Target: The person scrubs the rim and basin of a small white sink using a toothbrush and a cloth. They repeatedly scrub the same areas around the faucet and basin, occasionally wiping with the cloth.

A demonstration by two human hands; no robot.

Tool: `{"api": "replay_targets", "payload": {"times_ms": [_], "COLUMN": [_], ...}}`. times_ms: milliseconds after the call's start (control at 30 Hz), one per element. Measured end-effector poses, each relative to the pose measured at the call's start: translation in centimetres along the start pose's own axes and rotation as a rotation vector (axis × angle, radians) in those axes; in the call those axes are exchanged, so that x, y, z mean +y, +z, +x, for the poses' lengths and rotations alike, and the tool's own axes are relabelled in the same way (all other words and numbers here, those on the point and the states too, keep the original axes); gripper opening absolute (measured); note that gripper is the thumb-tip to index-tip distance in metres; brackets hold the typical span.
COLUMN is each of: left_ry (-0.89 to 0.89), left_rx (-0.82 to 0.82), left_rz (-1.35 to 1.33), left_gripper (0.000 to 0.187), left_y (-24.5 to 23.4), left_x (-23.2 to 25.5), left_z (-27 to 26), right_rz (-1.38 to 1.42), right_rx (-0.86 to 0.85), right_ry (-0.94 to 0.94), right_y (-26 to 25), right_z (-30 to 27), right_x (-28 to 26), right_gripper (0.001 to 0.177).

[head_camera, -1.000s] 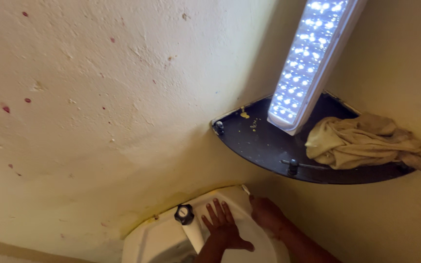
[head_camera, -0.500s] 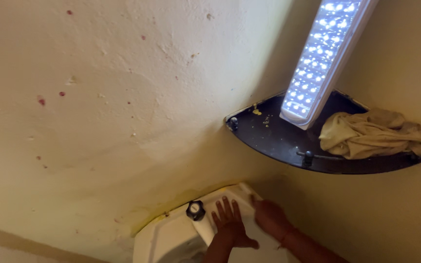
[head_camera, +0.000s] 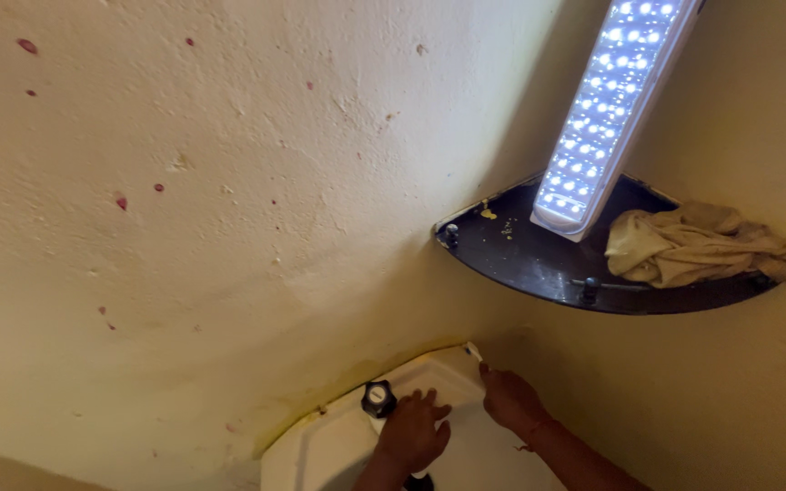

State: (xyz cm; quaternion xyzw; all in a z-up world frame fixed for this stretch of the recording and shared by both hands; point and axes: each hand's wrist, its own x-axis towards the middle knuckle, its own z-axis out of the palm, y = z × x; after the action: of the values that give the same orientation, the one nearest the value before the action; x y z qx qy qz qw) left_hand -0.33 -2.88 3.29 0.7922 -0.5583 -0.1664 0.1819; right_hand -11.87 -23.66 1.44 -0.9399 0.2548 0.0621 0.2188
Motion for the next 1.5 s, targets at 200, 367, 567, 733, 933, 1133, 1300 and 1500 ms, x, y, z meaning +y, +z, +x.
{"api": "replay_targets", "payload": {"times_ms": [200,367,567,733,933,1133,1300,1500], "left_ry": [-0.035,-0.029,0.099,0.095,0.092,0.107,0.088,0.104], "left_rx": [-0.031,0.023,0.100,0.059,0.005,0.026,0.046,0.087], "left_rz": [-0.090,-0.040,0.103,0.175,0.228,0.233,0.214,0.198], "left_gripper": [0.039,0.041,0.047,0.052,0.052,0.052,0.044,0.041], "left_y": [-1.1,-0.1,1.8,2.1,2.2,1.9,1.0,0.7], "left_x": [0.6,0.9,-0.2,-0.3,-0.5,-0.6,0.1,0.4], "left_z": [0.1,-1.4,-2.6,-3.0,-2.4,-2.4,-2.8,-2.8], "right_rz": [-0.052,-0.061,-0.007,-0.035,-0.091,-0.097,-0.037,0.017], "right_rx": [-0.025,-0.010,-0.016,0.019,0.016,0.039,0.051,0.089], "right_ry": [0.002,0.003,0.200,0.155,0.160,0.170,0.147,0.181], "right_y": [0.7,0.5,-1.0,-0.6,-1.7,-1.4,-2.0,-2.0], "right_z": [-1.5,-1.8,-2.3,-2.8,-3.1,-4.0,-4.2,-5.6], "right_x": [-2.8,-4.9,-4.5,-5.9,-8.2,-8.7,-10.8,-13.2], "right_gripper": [0.069,0.071,0.070,0.066,0.064,0.067,0.068,0.065]}}
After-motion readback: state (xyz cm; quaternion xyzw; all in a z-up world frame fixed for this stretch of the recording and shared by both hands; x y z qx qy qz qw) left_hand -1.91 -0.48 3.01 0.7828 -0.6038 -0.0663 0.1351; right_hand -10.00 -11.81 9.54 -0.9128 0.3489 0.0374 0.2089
